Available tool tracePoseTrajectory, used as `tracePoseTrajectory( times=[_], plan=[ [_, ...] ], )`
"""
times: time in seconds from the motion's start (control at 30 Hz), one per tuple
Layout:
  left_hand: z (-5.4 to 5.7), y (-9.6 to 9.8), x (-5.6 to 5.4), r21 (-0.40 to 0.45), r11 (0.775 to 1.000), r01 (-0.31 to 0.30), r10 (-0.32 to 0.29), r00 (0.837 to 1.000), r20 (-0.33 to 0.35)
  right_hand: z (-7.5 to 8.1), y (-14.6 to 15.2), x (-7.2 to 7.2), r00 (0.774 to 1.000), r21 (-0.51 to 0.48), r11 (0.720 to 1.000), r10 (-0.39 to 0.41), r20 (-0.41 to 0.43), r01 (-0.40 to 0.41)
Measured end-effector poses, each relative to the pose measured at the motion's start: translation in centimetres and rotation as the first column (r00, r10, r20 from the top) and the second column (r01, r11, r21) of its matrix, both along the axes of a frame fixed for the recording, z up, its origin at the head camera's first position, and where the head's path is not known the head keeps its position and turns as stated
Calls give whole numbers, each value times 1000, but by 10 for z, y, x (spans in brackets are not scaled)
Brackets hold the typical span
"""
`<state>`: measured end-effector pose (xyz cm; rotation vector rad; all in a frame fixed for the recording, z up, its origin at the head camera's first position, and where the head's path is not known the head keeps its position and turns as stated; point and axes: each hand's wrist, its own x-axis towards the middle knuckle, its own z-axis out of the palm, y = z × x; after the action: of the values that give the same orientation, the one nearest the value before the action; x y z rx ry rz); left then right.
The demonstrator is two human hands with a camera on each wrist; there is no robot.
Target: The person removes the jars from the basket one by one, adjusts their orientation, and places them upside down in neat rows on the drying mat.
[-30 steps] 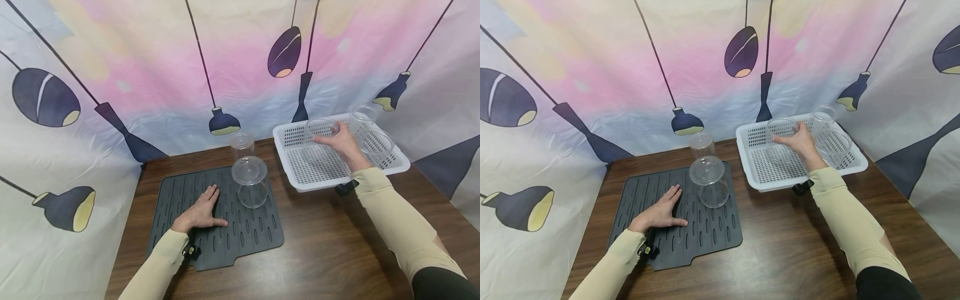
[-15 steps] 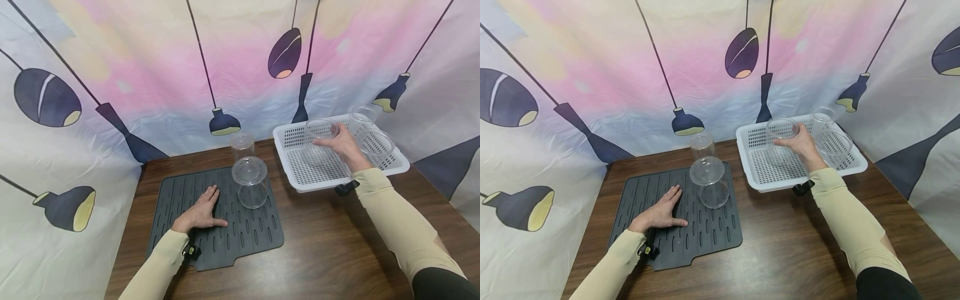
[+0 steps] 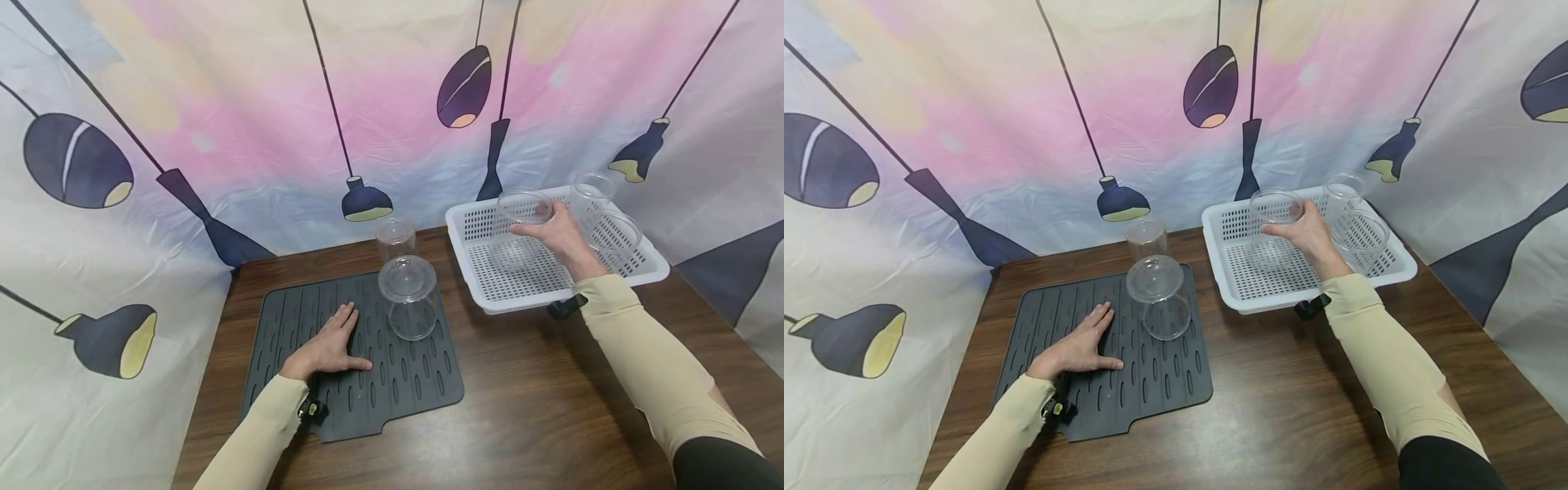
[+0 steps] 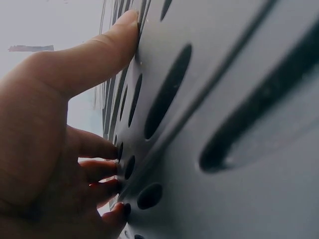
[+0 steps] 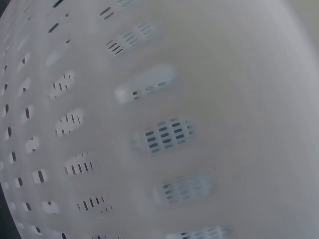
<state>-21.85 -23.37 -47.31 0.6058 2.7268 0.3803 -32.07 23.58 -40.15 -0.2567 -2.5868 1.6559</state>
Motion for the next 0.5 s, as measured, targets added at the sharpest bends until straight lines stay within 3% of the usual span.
tracePoseTrajectory(
  times=[0.2,0.5],
  plan=[
    [1,0,0,-15,1000,-2,2,1000,0,1,-4,1,997,17,999,30,-70,-29],
    [2,0,-1,-18,1000,1,-1,1000,4,5,-6,6,986,134,991,39,-159,-18]
  ],
)
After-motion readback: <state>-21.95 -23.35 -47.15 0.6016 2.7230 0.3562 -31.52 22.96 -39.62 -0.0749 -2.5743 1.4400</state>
